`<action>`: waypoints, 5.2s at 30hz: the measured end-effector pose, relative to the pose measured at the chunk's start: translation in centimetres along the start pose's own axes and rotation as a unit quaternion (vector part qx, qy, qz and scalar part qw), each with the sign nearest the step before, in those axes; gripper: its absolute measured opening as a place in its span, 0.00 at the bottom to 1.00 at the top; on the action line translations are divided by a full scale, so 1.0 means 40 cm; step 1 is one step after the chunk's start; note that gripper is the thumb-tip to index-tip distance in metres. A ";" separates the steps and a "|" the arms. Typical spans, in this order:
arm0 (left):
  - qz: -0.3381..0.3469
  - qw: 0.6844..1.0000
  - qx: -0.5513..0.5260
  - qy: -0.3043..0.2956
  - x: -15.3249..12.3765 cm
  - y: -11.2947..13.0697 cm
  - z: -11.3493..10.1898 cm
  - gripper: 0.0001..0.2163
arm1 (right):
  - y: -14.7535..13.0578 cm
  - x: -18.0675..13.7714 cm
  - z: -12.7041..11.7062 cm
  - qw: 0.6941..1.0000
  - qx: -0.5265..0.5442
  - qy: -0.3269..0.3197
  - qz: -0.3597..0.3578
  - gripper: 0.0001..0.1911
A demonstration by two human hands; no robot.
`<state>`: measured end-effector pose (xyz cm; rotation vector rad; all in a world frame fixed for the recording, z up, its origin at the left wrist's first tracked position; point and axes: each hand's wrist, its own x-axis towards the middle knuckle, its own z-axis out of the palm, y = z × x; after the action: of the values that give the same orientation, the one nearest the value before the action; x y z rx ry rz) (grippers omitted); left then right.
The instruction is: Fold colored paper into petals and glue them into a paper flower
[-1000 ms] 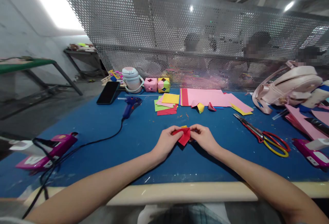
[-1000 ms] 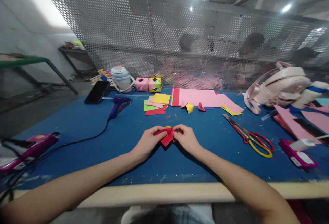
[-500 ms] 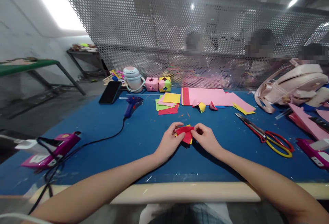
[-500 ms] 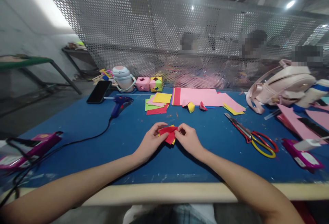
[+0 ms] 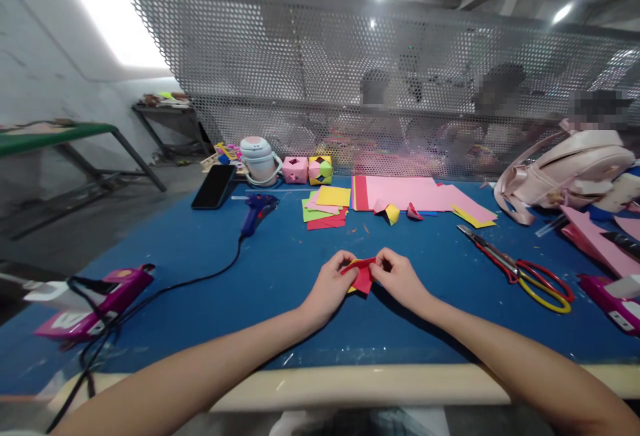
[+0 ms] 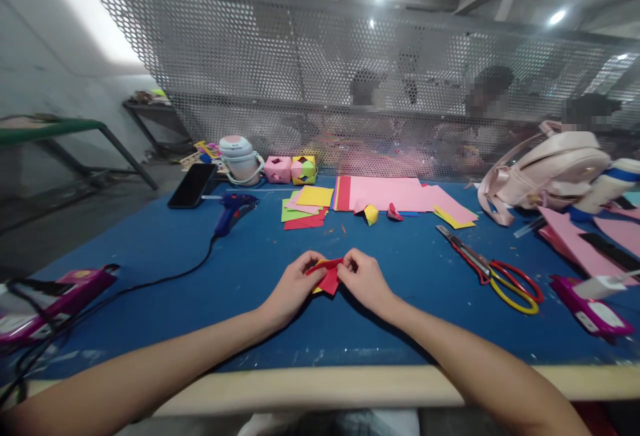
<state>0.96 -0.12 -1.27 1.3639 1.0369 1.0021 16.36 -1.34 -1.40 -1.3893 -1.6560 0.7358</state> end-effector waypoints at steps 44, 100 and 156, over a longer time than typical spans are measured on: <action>0.044 0.994 0.100 -0.017 -0.007 0.007 -0.002 0.07 | -0.020 -0.010 -0.004 0.999 -0.027 0.005 -0.026 0.08; -0.031 0.999 -0.003 -0.018 0.004 0.007 -0.014 0.08 | -0.005 0.000 -0.002 0.999 -0.029 -0.020 0.005 0.09; 0.012 0.998 0.059 0.006 0.003 -0.013 -0.011 0.07 | -0.026 -0.014 -0.001 0.999 -0.011 0.002 -0.031 0.09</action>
<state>0.56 0.11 -1.77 1.4700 1.1060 0.9802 15.93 -2.12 -0.64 -1.3465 -1.7018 0.6809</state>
